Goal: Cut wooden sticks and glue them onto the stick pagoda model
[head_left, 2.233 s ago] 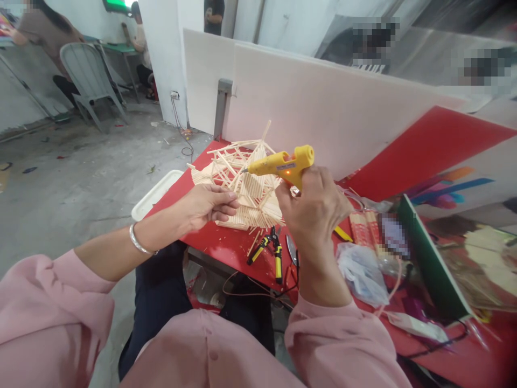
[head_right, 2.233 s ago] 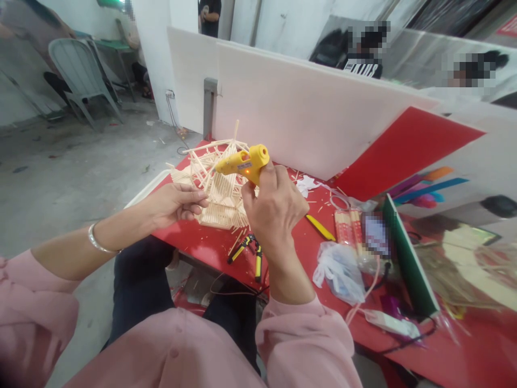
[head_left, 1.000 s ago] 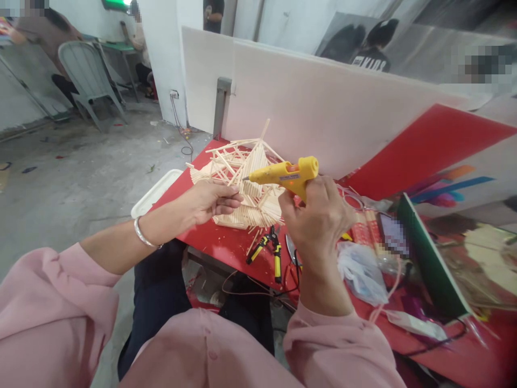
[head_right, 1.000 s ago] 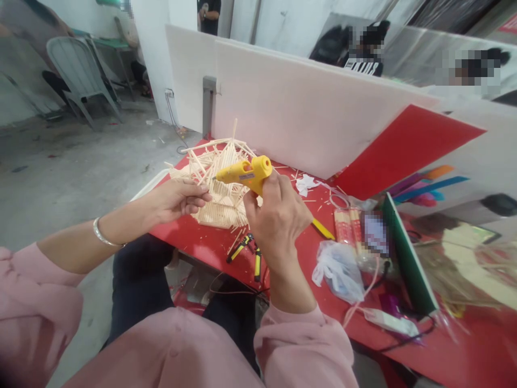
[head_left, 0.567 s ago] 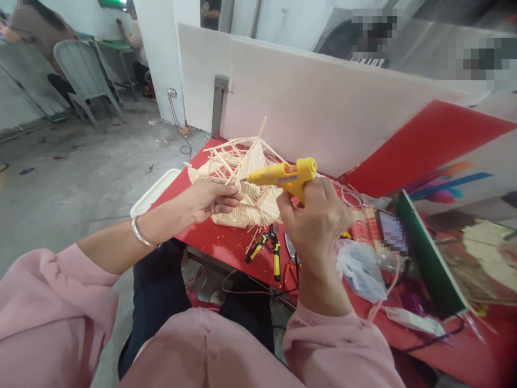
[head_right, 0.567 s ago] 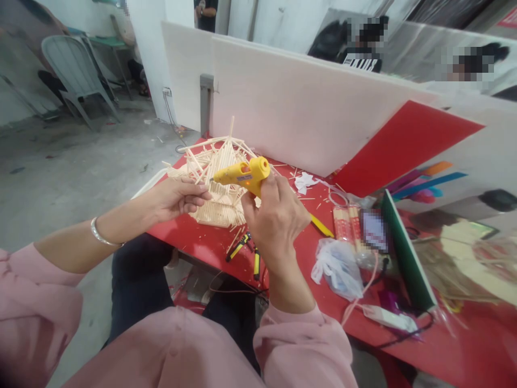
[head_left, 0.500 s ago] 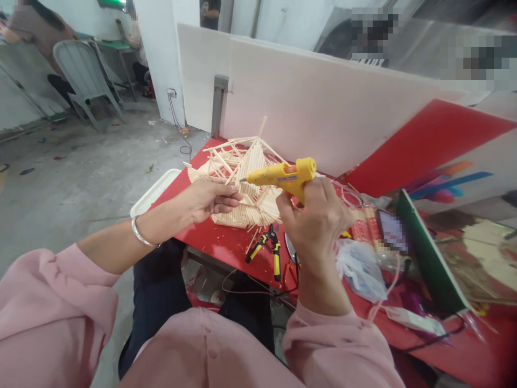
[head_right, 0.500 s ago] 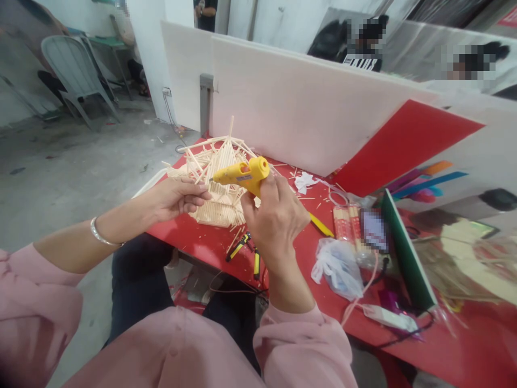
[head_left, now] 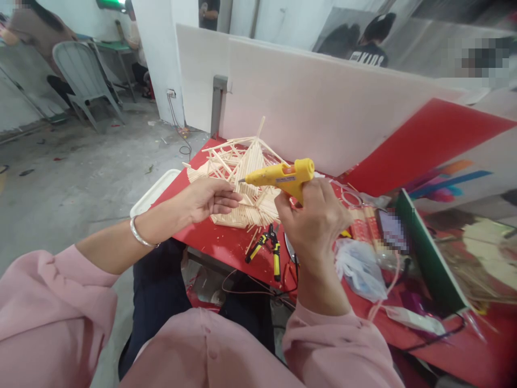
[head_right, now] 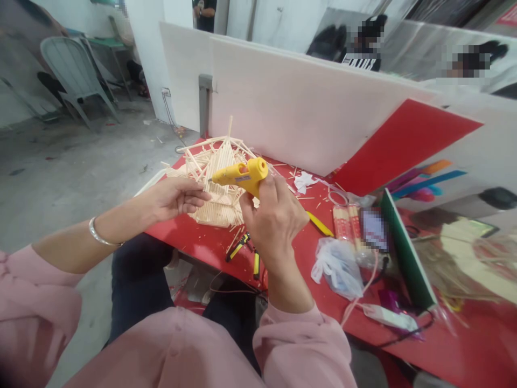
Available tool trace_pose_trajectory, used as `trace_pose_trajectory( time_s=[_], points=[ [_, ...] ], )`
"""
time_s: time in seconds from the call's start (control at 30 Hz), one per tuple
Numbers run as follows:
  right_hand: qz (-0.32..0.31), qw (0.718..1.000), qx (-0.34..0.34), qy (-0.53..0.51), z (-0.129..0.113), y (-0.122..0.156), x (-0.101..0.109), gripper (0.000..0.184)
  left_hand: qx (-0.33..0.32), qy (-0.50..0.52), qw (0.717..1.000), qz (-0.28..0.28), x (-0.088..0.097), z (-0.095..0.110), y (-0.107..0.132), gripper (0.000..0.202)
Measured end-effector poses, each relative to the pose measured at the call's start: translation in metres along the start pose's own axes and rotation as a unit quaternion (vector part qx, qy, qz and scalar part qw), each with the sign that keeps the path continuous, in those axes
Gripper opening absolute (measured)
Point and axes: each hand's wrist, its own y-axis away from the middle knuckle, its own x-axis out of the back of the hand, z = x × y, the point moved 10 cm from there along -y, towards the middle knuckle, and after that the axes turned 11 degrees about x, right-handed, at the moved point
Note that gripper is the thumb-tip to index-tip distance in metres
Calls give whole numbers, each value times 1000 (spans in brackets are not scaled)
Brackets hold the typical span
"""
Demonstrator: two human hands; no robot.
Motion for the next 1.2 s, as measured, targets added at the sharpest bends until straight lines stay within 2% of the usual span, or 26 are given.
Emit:
trace_pose_trajectory(
  time_s=[0.17, 0.37, 0.67, 1.2],
  points=[
    [4, 1000, 2, -12, -1, 0, 0, 26, 1, 1, 1000, -4, -1, 0, 0, 13],
    [-2, 1000, -31, 5, 3, -7, -7, 30, 1, 1, 1000, -7, -1, 0, 1, 15],
    [-41, 997, -60, -26, 6, -12, -17, 32, -1, 7, 1000, -23, 0, -2, -3, 17],
    [-26, 999, -33, -16, -2, -16, -14, 31, 1, 0, 1000, -23, -1, -2, -3, 17]
  ],
)
